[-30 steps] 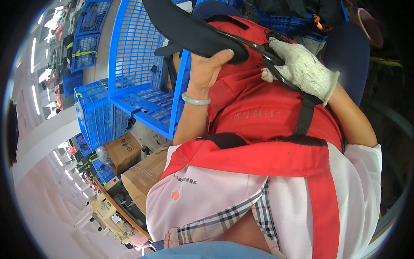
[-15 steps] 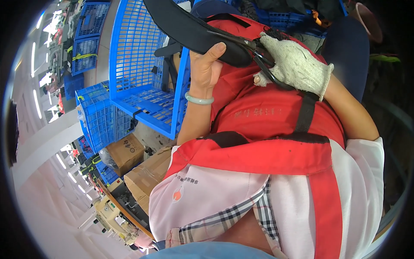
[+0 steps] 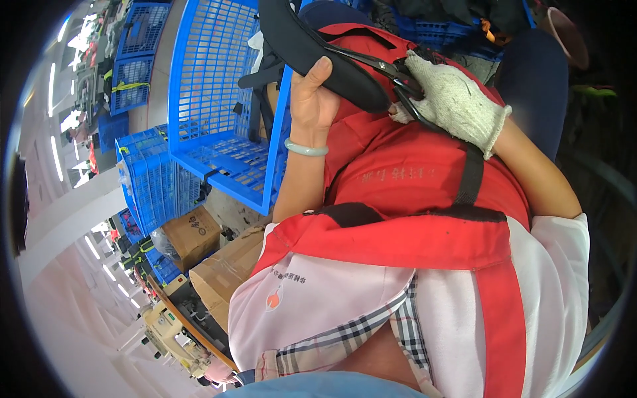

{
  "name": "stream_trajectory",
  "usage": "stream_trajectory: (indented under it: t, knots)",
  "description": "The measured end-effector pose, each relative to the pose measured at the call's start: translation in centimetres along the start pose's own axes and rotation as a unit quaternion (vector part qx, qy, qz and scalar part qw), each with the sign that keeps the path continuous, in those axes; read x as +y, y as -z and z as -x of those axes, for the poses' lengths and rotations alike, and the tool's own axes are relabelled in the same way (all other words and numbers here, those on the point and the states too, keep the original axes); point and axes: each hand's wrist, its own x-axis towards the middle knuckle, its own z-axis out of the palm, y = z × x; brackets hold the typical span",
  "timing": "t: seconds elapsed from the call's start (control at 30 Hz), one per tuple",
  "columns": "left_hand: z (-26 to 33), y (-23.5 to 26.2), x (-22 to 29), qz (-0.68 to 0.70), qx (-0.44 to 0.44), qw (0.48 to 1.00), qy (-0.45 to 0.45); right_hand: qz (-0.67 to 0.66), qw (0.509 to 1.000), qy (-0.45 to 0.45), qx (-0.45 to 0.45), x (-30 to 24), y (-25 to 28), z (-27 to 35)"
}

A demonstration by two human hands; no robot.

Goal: Trimming excess material from black fabric straps using scissors.

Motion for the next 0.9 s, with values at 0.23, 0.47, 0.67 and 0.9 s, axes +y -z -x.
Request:
stream_trajectory:
  t: [0.23,0.47,0.67,0.9]
  knots:
    - [0.1,0.0,-0.2,0.028,0.016,0.999,-0.008,0.063,0.998,0.01,0.021,0.5,0.1,-0.5]
    - [0.0,-0.5,-0.5,-0.007,0.005,1.0,-0.023,0.175,0.982,0.07,0.026,0.7,0.3,-0.9]
    - [-0.1,0.1,-0.7,0.016,-0.001,1.0,0.002,0.161,0.981,0.08,0.079,2.4,-1.0,-1.0]
    - [-1.0,1.0,0.8,0.084,0.008,0.996,0.041,0.09,0.994,0.051,0.045,1.9,-0.6,-0.9]
